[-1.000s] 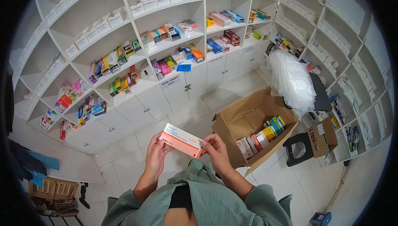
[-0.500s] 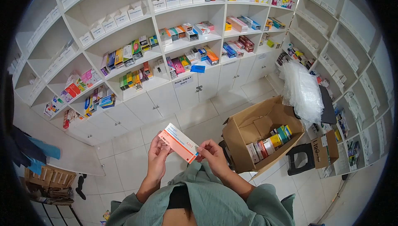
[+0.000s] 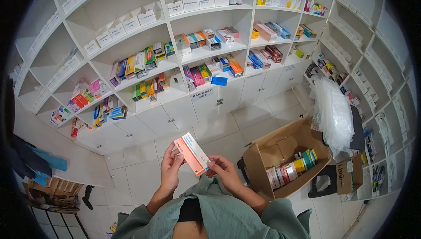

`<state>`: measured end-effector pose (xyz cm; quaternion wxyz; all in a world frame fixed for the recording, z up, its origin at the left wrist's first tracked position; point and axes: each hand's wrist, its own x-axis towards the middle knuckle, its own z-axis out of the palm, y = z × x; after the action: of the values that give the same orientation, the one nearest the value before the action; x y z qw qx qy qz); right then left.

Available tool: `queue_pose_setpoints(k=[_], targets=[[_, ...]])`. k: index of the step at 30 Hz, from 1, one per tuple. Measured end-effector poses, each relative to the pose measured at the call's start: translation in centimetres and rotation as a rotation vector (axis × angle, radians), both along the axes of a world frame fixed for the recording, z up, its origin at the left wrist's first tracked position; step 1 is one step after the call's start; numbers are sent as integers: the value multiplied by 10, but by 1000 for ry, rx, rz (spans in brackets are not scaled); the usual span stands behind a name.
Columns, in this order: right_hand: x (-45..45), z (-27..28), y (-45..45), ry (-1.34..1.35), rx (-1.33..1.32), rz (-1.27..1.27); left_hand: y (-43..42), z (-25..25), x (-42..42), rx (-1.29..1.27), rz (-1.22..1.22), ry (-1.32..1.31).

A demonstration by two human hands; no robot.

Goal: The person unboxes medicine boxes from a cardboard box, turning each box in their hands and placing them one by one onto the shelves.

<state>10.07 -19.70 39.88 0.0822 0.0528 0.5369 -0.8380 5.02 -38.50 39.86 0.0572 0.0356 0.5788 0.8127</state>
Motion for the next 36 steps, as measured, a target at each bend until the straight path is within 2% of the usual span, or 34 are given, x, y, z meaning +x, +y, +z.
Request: queue_pose_setpoints(k=[14,21,24,28,36], targets=[[-142,-1,51,38,-113,2,58,7,-116,-93,-23,39],[-201,-10,74,34,-146,-53,84,1,-147,-255,-89,18],[-222,-9,77,16,-147,-103,85,6,-162,-434,-130,191],[-252,-15,78,-22,-122,-176,84,11,-191,-544,-246,237],[-310,-11,74,-13,-81,-325,84,10,-275,-518,-380,288]])
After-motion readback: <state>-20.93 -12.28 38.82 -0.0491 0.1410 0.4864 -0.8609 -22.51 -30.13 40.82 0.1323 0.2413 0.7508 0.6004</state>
